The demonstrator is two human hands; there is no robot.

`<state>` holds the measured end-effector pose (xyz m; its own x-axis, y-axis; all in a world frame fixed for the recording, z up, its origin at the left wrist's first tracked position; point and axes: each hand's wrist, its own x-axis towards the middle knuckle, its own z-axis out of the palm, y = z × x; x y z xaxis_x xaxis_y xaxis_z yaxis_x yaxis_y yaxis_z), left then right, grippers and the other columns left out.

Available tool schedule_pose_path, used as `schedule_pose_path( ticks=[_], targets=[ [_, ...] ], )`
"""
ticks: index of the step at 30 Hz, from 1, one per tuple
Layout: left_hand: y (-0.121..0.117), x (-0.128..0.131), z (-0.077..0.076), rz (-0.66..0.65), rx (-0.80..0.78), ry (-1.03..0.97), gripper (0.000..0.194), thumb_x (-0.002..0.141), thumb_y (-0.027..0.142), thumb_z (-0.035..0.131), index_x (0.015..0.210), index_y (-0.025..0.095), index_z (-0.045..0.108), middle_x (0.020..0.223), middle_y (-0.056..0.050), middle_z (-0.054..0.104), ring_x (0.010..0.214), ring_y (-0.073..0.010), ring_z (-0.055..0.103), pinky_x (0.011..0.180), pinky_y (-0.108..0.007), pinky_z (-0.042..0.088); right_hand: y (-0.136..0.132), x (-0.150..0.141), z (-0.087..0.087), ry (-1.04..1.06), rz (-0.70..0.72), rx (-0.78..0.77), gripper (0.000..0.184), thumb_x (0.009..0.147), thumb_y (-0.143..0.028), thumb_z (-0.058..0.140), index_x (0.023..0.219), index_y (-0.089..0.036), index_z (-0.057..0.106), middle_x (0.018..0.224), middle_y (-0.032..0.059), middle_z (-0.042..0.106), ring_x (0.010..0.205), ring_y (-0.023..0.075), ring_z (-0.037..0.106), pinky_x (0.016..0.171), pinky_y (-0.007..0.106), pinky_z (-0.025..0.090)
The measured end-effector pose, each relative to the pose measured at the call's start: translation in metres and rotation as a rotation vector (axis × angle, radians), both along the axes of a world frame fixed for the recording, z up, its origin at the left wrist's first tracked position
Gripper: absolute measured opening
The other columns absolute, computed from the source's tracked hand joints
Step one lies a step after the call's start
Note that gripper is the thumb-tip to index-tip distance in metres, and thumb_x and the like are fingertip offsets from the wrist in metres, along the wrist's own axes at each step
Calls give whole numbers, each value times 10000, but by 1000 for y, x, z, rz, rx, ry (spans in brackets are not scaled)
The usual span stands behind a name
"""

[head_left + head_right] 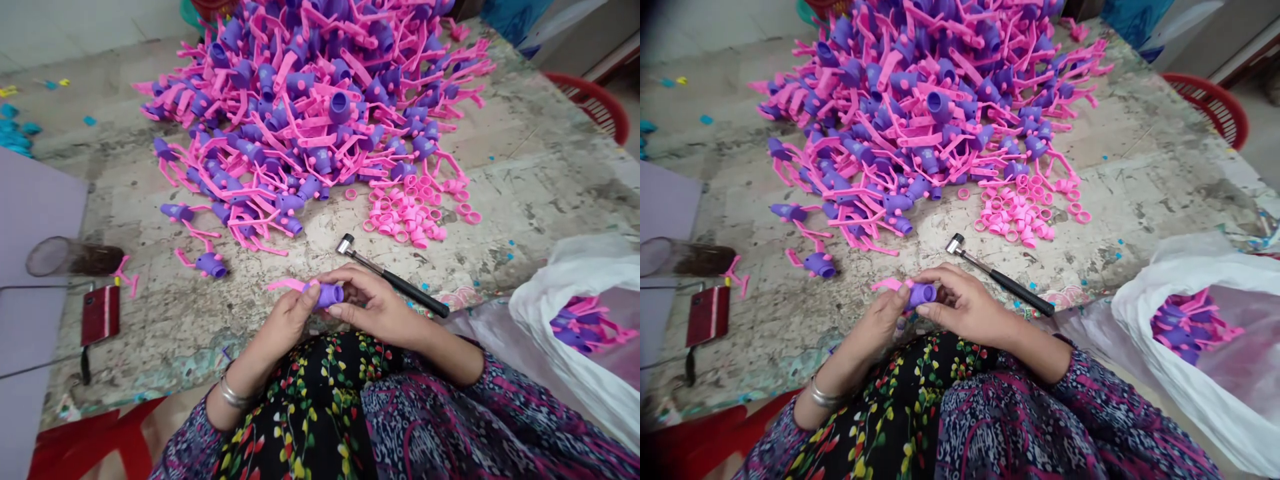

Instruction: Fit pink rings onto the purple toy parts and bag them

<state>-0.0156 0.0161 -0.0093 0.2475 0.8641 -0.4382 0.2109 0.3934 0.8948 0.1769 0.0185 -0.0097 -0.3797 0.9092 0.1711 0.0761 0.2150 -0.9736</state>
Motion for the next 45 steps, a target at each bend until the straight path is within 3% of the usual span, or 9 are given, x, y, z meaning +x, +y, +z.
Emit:
schedule_pose_path(
  ticks=[4,7,14,23,28,31,36,40,45],
  targets=[
    [3,0,-6,19,-128,-86,642,863,722,472,851,148,758,731,-83,734,658,-188,644,744,-322,512,17,49,-7,-507,-341,261,149,940,-279,574,972,-199,697,930,76,647,849,210,621,732,346,504],
    [6,-1,-11,92,-124,-73,630,890,698,448,716,162,731,706,-75,717,697,-178,624,768,-298,477,28,79,-18,-1048,-566,249,242,935,-283,537,988,-142,727,942,131,632,785,243,591,629,335,425],
    [15,10,-8,9,-54,-98,611,885,704,442,599,183,585,570,1,551,572,-124,515,634,-268,416,35,88,-29,-1503,-430,160,374,978,-295,418,955,-125,750,880,158,611,725,245,522,590,328,291],
    [15,17,-20,40,-78,-122,370,802,547,687,851,180,681,533,45,479,496,-95,398,487,-241,289,42,91,-39,-1412,-402,330,298,950,-216,443,991,-82,706,883,173,656,808,281,545,719,367,403],
    [16,25,-12,168,-173,-204,412,648,339,837,1007,191,700,604,62,552,545,-99,503,536,-237,392,44,91,-39,-1388,-387,351,307,939,-197,437,899,-70,714,846,201,652,786,301,547,713,421,433],
    [17,29,-8,239,-204,-243,443,586,217,854,999,182,699,626,63,598,587,-106,562,609,-253,465,38,81,-33,-1163,-392,359,288,947,-242,458,881,-113,707,858,168,642,814,294,574,749,441,472],
    [18,33,-8,273,-195,-306,393,624,210,842,988,172,699,724,20,700,631,-109,611,642,-252,494,17,44,-19,-633,-264,399,154,960,-250,517,987,-172,648,1269,187,575,1134,283,599,907,449,518],
    [16,35,-5,283,-190,-384,355,644,241,842,960,162,702,746,5,728,679,-126,655,664,-257,517,5,19,-16,-377,-97,367,95,961,-203,535,1036,-212,592,1121,110,667,1072,211,651,889,383,547],
    [13,34,-1,313,-200,-353,378,613,245,865,938,151,699,718,-2,737,699,-154,687,716,-287,546,-1,13,-20,-286,-147,283,133,927,-231,611,1057,-228,580,1025,68,694,953,197,671,836,363,554]
  ],
)
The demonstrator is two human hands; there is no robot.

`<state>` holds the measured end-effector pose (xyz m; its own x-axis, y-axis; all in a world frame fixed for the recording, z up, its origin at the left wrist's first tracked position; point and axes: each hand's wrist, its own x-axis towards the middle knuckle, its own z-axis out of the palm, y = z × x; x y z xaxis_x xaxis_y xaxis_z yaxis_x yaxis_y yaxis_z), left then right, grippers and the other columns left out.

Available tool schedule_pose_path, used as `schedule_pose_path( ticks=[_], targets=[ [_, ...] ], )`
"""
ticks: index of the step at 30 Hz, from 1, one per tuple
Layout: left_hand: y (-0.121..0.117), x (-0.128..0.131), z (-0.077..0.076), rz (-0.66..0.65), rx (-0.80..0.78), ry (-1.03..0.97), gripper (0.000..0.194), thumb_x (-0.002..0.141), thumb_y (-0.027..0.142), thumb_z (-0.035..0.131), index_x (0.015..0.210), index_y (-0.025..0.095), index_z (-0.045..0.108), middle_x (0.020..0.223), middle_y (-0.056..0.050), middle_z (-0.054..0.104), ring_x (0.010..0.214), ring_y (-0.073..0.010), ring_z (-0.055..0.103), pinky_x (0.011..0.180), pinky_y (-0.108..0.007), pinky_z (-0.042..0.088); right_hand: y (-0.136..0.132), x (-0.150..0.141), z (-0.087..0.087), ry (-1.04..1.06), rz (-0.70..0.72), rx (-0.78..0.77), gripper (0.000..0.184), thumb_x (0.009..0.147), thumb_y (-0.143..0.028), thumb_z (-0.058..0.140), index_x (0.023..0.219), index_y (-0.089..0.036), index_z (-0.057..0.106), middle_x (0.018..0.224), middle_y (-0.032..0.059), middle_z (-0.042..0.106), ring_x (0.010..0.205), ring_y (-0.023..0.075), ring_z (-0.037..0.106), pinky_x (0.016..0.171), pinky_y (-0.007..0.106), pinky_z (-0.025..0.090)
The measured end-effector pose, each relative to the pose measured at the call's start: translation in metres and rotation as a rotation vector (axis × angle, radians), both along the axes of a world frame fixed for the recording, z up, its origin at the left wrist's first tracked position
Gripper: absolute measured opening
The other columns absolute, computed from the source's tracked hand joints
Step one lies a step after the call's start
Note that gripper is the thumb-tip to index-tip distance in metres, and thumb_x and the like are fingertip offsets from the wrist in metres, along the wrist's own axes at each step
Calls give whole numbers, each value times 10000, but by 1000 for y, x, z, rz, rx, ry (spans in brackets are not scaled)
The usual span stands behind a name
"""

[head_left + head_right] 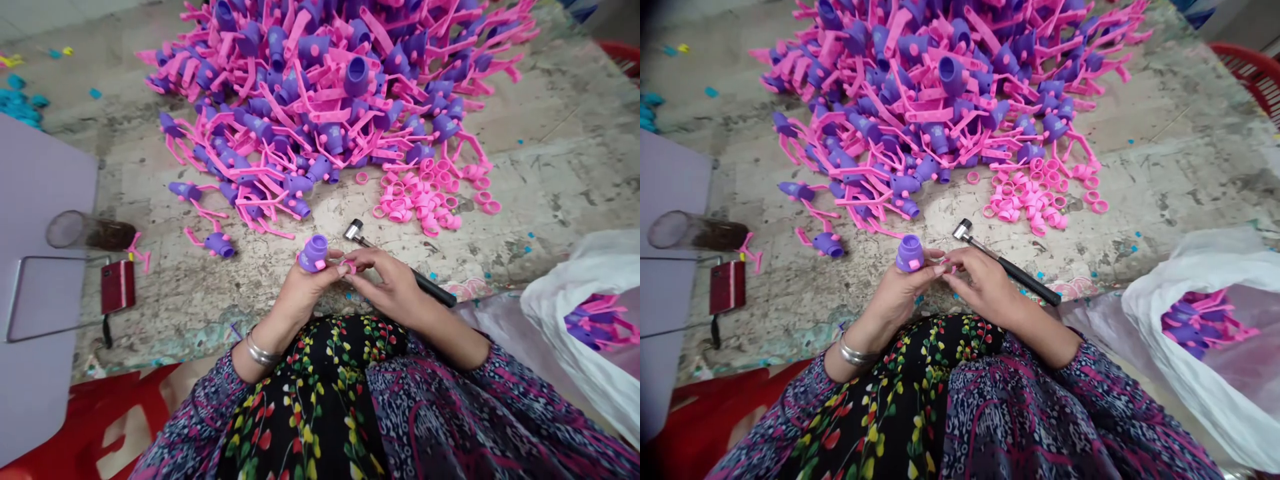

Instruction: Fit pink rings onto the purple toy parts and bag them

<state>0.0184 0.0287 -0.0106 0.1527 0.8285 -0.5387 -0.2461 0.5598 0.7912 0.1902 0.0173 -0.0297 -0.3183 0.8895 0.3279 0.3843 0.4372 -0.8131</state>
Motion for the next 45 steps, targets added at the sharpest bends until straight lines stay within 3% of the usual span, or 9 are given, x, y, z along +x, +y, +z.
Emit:
schedule_pose_path(
  ticks=[6,12,17,22,26,33,41,45],
  targets=[
    [-3,-2,4,-54,83,65,388,642,265,852,982,164,696,783,-17,759,750,-179,709,819,-345,556,-2,7,-2,119,-24,-249,337,877,-323,699,1190,-239,605,1031,59,693,829,177,672,752,341,569],
    [-5,-6,7,-141,219,319,261,652,327,838,810,159,717,787,-27,736,755,-177,673,775,-314,548,-1,12,3,175,48,-377,206,932,-311,613,1101,-239,708,1075,65,730,987,203,676,879,389,537],
    [-8,-10,3,-215,316,429,250,719,313,795,923,183,734,851,-24,739,769,-171,668,748,-291,540,1,7,-2,491,35,-776,207,885,-398,677,976,-217,717,792,2,725,691,122,665,650,262,547],
    [-8,-13,4,-284,385,480,205,754,291,763,936,201,740,927,-28,753,848,-188,682,794,-296,542,4,5,-10,688,40,-1056,265,772,-415,798,890,-196,708,698,-12,724,612,99,670,579,211,541],
    [-7,-13,5,-287,342,468,222,733,329,786,898,188,737,859,-23,747,789,-177,673,750,-284,538,4,5,-10,785,9,-1119,268,695,-355,864,851,-190,721,693,-15,738,601,96,686,587,207,569],
    [-9,-12,0,-215,225,398,297,677,359,828,875,162,728,816,-37,737,740,-178,665,731,-306,540,3,4,-9,914,-81,-1113,252,696,-313,866,894,-192,767,743,-3,752,636,92,694,651,216,603],
    [-11,-12,-7,-172,263,454,248,723,362,787,861,162,735,853,-49,746,786,-194,673,756,-319,539,-1,0,-6,998,-32,-1123,219,715,-274,858,866,-196,719,793,-12,754,735,100,726,752,231,614],
    [-11,-16,-6,-224,333,500,145,723,286,752,791,161,727,814,-39,735,766,-190,662,742,-306,526,-2,3,-4,1004,17,-1191,204,725,-239,845,853,-193,693,797,-5,764,756,120,745,752,238,614]
  ],
)
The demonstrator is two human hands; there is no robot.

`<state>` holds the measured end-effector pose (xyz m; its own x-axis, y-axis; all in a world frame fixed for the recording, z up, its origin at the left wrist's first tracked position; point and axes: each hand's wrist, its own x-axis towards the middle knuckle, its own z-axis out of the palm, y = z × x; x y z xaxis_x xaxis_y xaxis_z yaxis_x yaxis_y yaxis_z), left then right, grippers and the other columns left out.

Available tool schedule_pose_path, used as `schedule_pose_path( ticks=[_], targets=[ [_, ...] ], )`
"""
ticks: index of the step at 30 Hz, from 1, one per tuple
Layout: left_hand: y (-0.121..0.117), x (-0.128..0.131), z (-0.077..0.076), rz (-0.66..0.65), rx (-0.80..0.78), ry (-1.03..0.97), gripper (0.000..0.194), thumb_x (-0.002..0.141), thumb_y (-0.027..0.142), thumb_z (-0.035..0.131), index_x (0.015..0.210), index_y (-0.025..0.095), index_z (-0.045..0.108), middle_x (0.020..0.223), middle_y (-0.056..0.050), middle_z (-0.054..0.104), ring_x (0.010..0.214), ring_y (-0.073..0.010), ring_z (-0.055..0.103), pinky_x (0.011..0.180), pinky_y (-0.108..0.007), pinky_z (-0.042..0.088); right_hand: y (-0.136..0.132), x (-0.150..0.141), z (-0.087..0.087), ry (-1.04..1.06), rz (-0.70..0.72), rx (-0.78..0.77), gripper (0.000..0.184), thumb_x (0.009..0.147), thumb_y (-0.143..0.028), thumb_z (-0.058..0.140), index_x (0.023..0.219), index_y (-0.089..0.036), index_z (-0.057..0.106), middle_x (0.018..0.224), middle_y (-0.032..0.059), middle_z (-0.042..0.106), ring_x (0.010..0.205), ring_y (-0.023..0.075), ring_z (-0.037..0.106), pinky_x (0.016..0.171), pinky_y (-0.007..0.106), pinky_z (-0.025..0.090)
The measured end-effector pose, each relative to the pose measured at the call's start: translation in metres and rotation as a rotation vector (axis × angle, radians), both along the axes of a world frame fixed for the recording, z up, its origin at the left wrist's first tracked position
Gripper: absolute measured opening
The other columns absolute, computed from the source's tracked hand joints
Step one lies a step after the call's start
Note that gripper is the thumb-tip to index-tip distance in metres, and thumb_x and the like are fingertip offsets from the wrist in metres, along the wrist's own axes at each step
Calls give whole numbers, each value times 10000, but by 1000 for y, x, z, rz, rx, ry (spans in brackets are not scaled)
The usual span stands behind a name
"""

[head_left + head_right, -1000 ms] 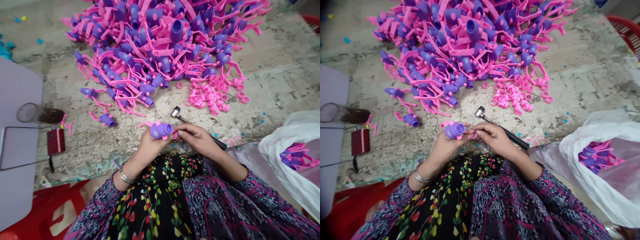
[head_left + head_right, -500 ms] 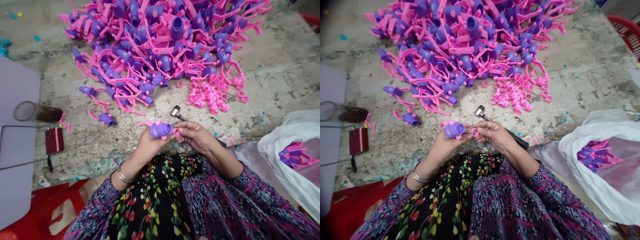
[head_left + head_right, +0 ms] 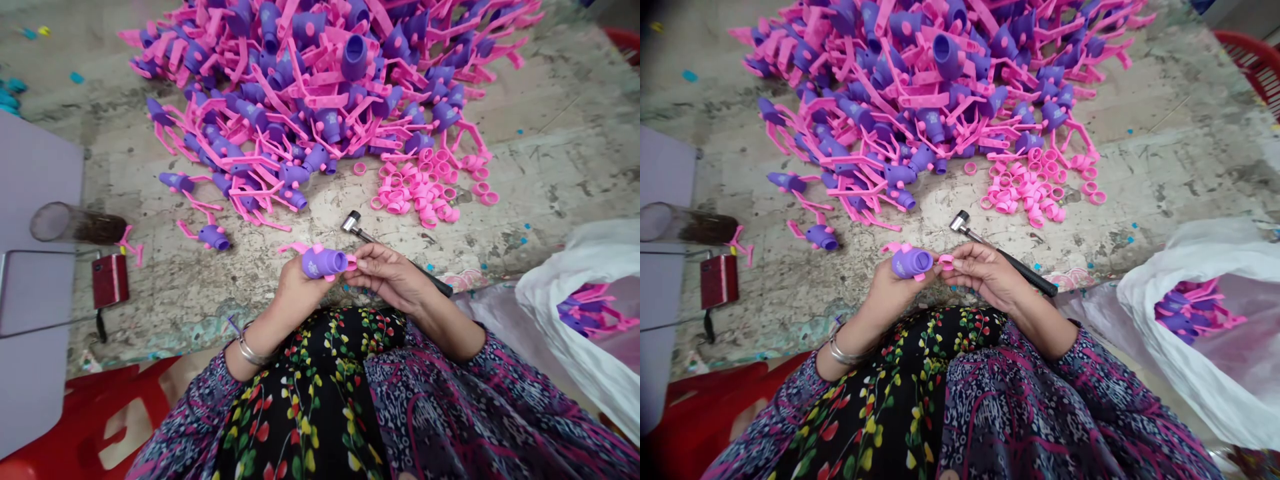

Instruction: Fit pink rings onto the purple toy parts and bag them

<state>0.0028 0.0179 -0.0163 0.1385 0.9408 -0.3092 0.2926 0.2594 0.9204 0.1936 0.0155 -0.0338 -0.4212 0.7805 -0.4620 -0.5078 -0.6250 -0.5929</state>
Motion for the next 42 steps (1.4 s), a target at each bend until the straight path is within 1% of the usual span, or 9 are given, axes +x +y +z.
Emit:
schedule_pose_path(
  ticks=[5,10,13,17,21,24,28,35,42],
  targets=[
    [0,-2,-1,-49,8,98,98,691,246,720,724,156,698,723,-21,701,708,-182,635,682,-293,506,1,1,1,1,79,-42,233,683,-242,868,794,-174,675,749,6,761,718,134,749,711,232,612],
    [0,-2,-7,-94,-10,186,108,671,248,710,669,158,651,619,11,618,603,-137,536,588,-258,432,2,0,-1,-130,122,37,261,650,-264,889,736,-168,663,680,-9,725,639,101,696,611,195,577],
    [1,-2,-6,-138,-65,86,148,711,294,711,718,157,655,655,10,619,618,-129,526,611,-261,430,3,5,0,-164,88,98,259,668,-214,877,841,-190,686,739,-34,711,626,70,652,563,163,530],
    [4,-5,3,-271,-138,-166,232,769,350,699,929,182,702,793,-10,680,710,-147,571,683,-274,449,0,12,8,-93,36,118,357,730,-220,841,1060,-243,706,853,-35,715,709,71,667,686,197,553],
    [2,-10,1,-285,-217,-213,419,908,557,487,886,203,710,826,-44,694,665,-156,523,585,-271,384,-4,11,13,-67,10,177,272,759,-266,826,1019,-250,751,864,-23,729,747,81,681,750,218,557],
    [0,-11,-4,-259,-248,-220,495,943,595,394,868,213,700,805,-45,682,631,-158,475,550,-277,331,-6,9,13,-65,2,209,268,762,-267,825,1021,-261,757,858,-21,737,739,86,683,720,214,555],
    [-3,-13,-3,-280,-277,-251,425,948,553,446,846,219,688,775,-16,675,623,-149,441,571,-283,305,-6,8,11,-69,-7,223,292,752,-235,830,1032,-260,751,862,-26,725,728,78,670,686,193,547],
    [-3,-14,8,-282,-359,-234,413,914,550,517,784,202,699,690,1,650,574,-129,378,563,-289,281,-6,7,10,-58,-17,235,258,730,-226,843,972,-248,758,864,-26,703,723,82,643,713,218,556],
    [-2,-14,5,-243,-444,-299,399,851,545,600,752,173,704,723,-25,694,584,-127,523,607,-280,372,-7,7,9,-47,-23,249,270,725,-195,840,978,-249,761,859,-28,707,742,88,652,743,229,553]
  ],
)
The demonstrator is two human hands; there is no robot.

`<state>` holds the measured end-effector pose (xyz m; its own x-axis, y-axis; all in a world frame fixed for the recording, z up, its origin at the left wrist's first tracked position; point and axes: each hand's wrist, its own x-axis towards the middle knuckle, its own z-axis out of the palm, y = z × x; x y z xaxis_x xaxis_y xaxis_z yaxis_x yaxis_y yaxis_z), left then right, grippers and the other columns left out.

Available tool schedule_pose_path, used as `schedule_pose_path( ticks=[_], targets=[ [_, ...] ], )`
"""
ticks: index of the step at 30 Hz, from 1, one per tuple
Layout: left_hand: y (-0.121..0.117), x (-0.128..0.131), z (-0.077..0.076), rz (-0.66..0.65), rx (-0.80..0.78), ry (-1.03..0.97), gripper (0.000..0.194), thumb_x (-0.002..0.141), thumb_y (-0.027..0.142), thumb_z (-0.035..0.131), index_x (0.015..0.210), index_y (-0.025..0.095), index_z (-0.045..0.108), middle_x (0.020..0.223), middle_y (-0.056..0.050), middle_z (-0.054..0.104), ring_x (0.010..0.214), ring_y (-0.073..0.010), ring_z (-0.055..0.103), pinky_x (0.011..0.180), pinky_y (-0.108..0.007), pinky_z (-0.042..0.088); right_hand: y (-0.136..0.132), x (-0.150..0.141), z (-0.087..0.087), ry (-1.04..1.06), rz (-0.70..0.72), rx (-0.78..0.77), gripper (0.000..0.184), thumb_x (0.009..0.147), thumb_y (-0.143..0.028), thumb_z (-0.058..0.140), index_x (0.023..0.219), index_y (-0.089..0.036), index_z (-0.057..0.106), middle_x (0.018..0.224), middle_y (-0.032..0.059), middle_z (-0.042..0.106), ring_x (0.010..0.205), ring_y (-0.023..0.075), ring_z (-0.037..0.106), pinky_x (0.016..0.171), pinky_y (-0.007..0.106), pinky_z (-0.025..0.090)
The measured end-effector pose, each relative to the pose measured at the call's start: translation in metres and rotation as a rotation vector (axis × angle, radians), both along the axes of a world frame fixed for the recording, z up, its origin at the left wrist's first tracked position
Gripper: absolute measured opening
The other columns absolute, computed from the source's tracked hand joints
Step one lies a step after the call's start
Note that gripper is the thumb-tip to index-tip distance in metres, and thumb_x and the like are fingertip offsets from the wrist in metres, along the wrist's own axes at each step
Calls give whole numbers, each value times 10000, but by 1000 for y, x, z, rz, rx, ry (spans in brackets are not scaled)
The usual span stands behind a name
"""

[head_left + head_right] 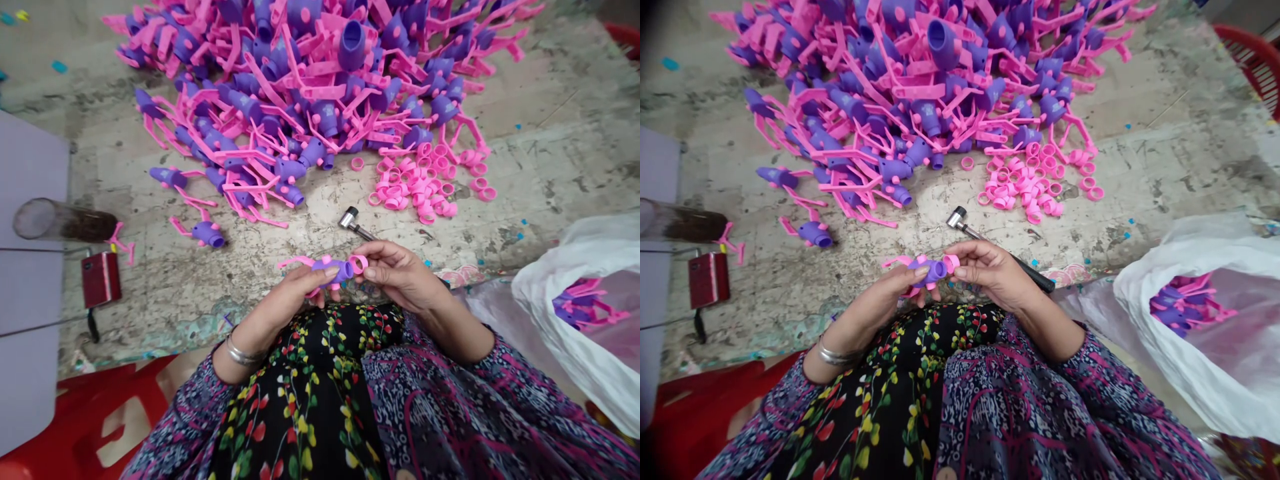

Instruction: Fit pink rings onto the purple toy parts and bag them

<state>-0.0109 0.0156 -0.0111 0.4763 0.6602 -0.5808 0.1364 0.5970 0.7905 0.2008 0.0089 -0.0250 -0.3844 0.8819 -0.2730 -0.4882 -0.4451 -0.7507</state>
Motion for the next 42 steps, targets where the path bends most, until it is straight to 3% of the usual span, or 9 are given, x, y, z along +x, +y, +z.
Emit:
schedule_pose_path(
  ticks=[10,19,31,42],
  targets=[
    [0,2,-5,44,-53,17,402,819,545,642,740,163,738,708,-52,721,654,-174,616,690,-307,465,1,0,-4,-48,-25,-3,282,700,-182,847,963,-241,762,876,-16,719,762,96,642,711,222,559],
    [1,4,1,6,5,79,437,821,582,607,744,162,697,717,-52,714,466,-108,526,485,-264,354,2,-1,-5,-100,-21,12,247,706,-240,854,934,-244,759,845,-20,707,706,98,632,747,274,558],
    [-2,9,2,48,12,165,425,844,553,594,738,146,653,677,-51,701,468,-92,500,467,-230,368,1,-3,-14,-123,-27,9,286,708,-205,840,978,-258,760,893,-22,739,803,103,668,820,265,547],
    [-3,9,-8,-20,161,305,462,854,595,568,724,164,672,679,-47,712,461,-117,488,465,-255,353,1,-4,-15,-256,-24,99,236,726,-238,834,951,-263,765,906,-8,746,847,139,680,864,325,549]
  ],
)
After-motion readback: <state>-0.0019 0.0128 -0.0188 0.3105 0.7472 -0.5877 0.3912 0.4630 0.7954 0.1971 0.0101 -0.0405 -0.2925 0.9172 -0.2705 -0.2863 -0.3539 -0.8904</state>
